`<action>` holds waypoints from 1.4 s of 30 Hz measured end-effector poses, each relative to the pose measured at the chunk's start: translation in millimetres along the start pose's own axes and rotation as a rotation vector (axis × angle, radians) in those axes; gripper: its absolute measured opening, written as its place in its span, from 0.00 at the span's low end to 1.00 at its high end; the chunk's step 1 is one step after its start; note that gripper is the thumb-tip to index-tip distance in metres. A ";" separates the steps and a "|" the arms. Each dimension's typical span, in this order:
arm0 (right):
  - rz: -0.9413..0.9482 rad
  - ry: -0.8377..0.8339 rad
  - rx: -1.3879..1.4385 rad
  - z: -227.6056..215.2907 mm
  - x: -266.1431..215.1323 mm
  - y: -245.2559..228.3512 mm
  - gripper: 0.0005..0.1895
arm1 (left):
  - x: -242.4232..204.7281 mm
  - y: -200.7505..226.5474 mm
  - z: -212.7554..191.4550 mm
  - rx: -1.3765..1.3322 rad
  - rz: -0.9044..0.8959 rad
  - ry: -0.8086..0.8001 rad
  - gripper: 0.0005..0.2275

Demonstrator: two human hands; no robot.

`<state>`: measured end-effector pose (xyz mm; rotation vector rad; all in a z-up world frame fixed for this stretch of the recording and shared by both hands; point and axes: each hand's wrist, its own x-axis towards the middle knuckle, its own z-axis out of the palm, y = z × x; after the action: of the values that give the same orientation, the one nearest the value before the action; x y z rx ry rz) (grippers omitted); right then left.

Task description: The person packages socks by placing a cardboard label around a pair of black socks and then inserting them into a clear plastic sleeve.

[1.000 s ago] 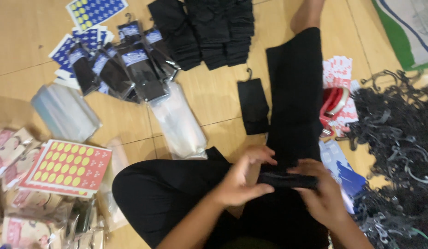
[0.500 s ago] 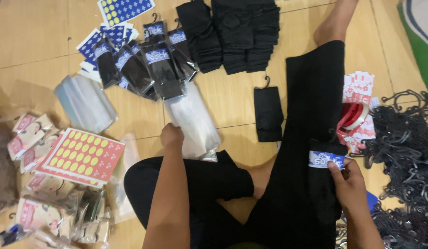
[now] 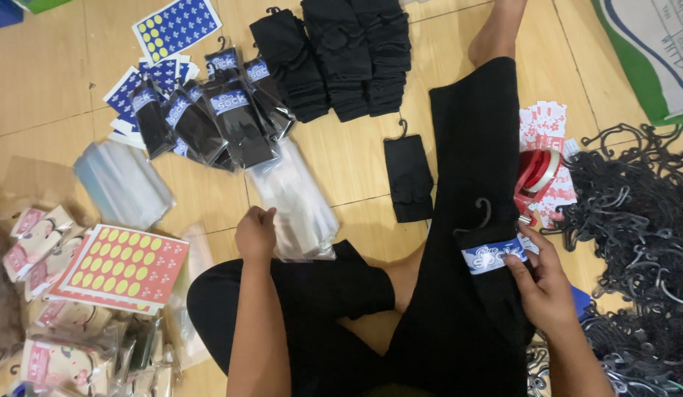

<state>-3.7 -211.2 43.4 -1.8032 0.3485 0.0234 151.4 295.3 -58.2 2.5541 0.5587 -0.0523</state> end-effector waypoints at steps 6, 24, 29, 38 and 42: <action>0.018 -0.025 -0.086 -1.6 0.1 -16.3 0.34 | -0.5 3.6 2.5 0.046 -0.057 -0.039 0.13; 0.003 -0.365 -0.483 20.4 -48.6 -101.1 0.31 | -113.3 153.5 20.0 -1.890 -0.371 -0.450 0.09; 0.013 -0.355 -0.532 24.9 -45.5 -102.7 0.31 | -122.9 162.3 17.6 -1.874 -0.377 -0.453 0.04; 0.096 -0.209 -0.545 18.3 -52.5 -115.4 0.31 | -120.8 158.6 7.9 -1.745 -0.400 -0.483 0.16; -0.079 -0.260 -0.506 19.0 -57.7 -116.4 0.30 | -125.4 167.3 10.1 -1.867 -0.395 -0.421 0.11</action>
<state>-26.8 -155.0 159.8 -2.2796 0.0858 0.3115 104.2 112.3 31.9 0.5808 0.4968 -0.1221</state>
